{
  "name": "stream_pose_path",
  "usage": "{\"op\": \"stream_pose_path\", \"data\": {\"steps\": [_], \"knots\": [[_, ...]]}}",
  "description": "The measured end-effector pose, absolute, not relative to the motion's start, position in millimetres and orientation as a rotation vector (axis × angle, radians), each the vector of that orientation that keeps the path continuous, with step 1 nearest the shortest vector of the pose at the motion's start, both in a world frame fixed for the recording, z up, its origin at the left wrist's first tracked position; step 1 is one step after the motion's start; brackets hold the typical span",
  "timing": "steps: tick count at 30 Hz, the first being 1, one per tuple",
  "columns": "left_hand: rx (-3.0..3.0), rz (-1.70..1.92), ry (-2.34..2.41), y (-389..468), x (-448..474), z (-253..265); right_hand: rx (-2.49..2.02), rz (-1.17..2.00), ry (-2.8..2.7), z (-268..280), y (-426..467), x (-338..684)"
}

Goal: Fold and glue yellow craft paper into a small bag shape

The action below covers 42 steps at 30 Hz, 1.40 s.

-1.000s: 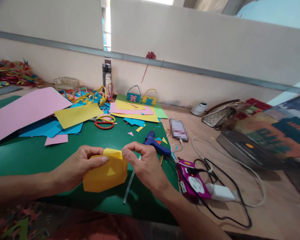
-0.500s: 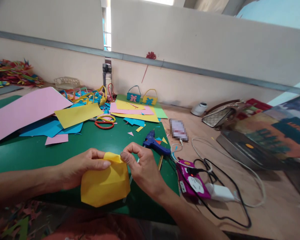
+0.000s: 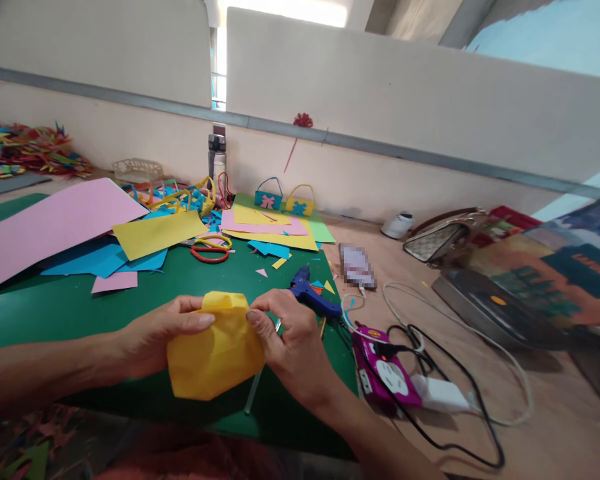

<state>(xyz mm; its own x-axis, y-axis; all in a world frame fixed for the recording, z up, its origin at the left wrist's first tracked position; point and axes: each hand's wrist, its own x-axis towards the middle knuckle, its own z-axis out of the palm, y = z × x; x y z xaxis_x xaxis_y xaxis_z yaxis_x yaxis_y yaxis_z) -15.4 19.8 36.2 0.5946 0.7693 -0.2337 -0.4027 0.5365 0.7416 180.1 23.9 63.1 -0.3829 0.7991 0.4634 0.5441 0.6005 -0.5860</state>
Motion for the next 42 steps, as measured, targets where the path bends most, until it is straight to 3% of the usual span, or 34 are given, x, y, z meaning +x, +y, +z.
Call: {"op": "stream_pose_path", "data": {"steps": [12,23,32,42], "knots": [[0.641,0.853,0.524,25,-20,47,-1.099,0.711,-2.028,64,28,181],[0.613,1.014,0.409,29,-36,61,-0.691,0.171,-2.081,55,38,187],[0.530,1.033,0.477,30,-36,64,-0.636,0.356,-1.993,61,32,182],[0.485,1.047,0.586,37,-35,61,-0.501,0.282,-1.931,53,30,176]]}}
